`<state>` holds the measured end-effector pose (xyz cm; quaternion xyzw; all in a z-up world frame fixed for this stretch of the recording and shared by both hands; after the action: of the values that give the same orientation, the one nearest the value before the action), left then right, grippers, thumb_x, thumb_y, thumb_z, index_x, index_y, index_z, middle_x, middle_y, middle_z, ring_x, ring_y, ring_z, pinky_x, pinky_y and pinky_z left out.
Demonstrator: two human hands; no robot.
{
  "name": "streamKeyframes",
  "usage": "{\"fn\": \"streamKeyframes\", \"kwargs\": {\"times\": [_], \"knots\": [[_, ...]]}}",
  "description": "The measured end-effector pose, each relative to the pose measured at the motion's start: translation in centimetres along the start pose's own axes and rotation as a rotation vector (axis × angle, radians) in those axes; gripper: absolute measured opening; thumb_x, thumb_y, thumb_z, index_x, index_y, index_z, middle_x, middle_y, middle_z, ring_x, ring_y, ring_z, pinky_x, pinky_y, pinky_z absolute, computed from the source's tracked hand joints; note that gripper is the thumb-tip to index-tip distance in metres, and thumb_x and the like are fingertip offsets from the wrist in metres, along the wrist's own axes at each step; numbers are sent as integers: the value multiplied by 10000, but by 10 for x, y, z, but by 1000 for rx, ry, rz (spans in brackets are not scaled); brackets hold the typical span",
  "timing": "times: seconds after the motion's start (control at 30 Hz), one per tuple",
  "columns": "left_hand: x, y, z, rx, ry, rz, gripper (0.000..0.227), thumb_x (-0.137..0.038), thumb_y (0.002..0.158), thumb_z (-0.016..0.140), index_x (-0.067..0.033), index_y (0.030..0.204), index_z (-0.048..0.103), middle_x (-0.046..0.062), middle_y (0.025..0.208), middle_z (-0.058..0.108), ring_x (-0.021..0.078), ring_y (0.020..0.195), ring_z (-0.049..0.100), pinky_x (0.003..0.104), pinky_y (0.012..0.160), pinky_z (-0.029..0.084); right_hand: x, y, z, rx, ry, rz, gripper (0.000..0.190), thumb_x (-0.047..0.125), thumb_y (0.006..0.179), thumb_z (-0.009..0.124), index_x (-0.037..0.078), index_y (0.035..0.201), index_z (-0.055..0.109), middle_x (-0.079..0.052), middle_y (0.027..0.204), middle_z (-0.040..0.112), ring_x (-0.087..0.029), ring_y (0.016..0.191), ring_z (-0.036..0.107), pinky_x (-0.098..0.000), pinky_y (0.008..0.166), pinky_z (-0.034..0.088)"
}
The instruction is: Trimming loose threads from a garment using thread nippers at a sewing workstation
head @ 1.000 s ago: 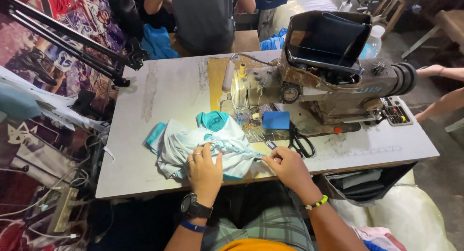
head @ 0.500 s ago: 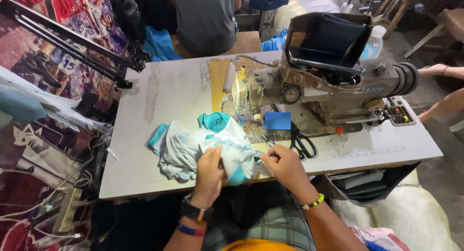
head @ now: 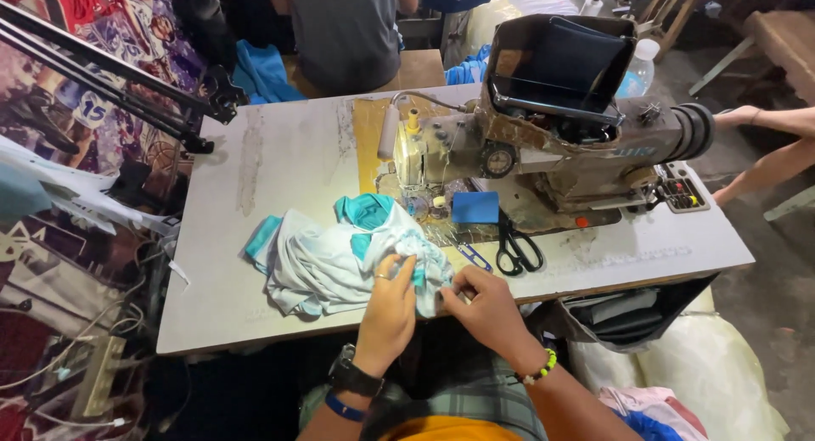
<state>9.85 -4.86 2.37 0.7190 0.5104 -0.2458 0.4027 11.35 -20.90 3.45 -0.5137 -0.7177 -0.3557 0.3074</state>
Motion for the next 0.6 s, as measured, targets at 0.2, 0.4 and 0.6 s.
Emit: {"fn": "streamKeyframes", "kwargs": {"times": [0.2, 0.4, 0.6], "knots": [[43, -6, -38, -385, 147, -236, 160, -133, 1004, 548, -43, 1127, 596, 153, 1166, 586, 328, 977, 665, 418, 788, 574, -7, 3, -7, -76, -24, 53, 289, 203, 929, 732, 133, 745, 521, 6, 653, 362, -130, 592, 331, -308, 581, 305], [82, 10, -2, -107, 565, -364, 244, -315, 958, 631, -170, 1146, 689, 82, 1074, 641, 349, 965, 629, 524, 702, 545, -4, 1, -7, -64, -43, 7, 304, 194, 936, 734, 141, 739, 509, 1, 646, 380, -132, 577, 347, -307, 566, 313], [24, 6, -68, -547, 572, 6, 32, -40, 803, 632, -28, 823, 654, 125, 884, 703, 347, 838, 624, 455, 813, 514, -8, -2, -38, -188, -46, -17, 326, 209, 947, 724, 141, 724, 496, 7, 632, 366, -125, 568, 331, -315, 567, 302]]}}
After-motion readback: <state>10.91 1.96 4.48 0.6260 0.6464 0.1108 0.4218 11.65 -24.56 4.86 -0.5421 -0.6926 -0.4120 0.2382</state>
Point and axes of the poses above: each hand's wrist, its own y-axis towards the middle knuckle, its own z-axis out of the palm, x = y × z, the point moved 9 cm from there along y, towards the middle knuckle
